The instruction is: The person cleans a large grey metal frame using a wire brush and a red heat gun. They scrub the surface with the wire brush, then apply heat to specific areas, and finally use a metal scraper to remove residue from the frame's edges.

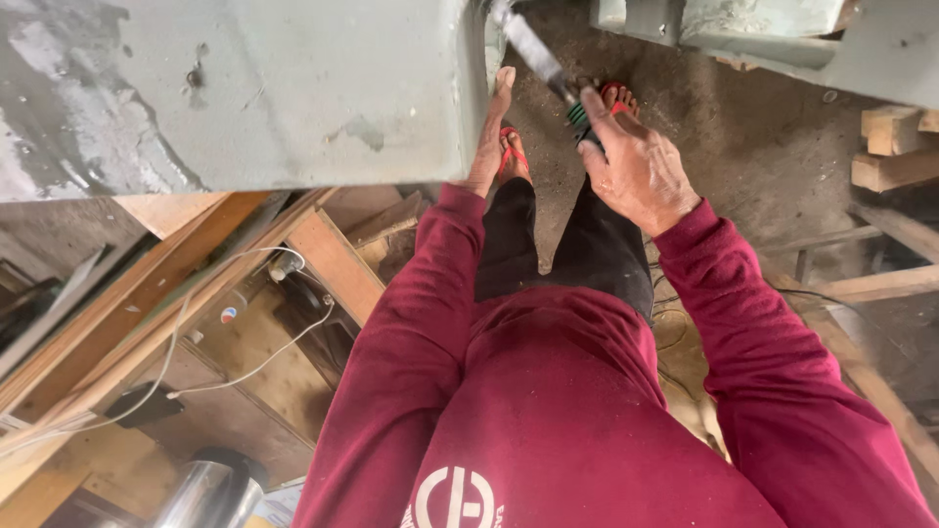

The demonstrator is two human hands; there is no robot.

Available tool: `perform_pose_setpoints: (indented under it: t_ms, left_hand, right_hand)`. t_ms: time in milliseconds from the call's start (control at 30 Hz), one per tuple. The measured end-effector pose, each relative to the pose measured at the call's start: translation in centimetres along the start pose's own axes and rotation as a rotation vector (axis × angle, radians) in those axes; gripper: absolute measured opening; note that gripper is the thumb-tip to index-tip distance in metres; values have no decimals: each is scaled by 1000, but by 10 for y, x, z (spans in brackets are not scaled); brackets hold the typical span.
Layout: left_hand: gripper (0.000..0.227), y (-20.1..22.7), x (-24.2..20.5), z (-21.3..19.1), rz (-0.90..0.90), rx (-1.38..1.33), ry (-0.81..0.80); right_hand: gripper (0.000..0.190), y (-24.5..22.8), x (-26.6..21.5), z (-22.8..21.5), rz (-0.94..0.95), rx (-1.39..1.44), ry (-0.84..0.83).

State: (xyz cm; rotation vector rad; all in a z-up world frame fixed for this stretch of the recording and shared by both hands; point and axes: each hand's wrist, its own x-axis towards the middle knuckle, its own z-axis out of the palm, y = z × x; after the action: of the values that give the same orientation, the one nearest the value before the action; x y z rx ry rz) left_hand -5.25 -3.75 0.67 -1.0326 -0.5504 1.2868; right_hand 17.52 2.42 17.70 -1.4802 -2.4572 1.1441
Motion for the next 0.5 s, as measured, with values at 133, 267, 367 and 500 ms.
perform_pose_setpoints:
  t_ms: [133,267,367,500]
  left_hand:
    - [53,-21,0,17,-573,-2220,-62]
    - [37,-47,7,32,-909,-2836,-288]
    - [60,-58,16,31,-1541,-3538,60]
    - [106,-55,20,27,-1347,-2934,-301]
  right_hand:
    - [60,-7,-11,10,13,15,68]
    - [60,-11,-12,22,86,47,69]
    - [61,-8,-15,28,54,18,144]
    - [60,-1,-28,43,116,143,234]
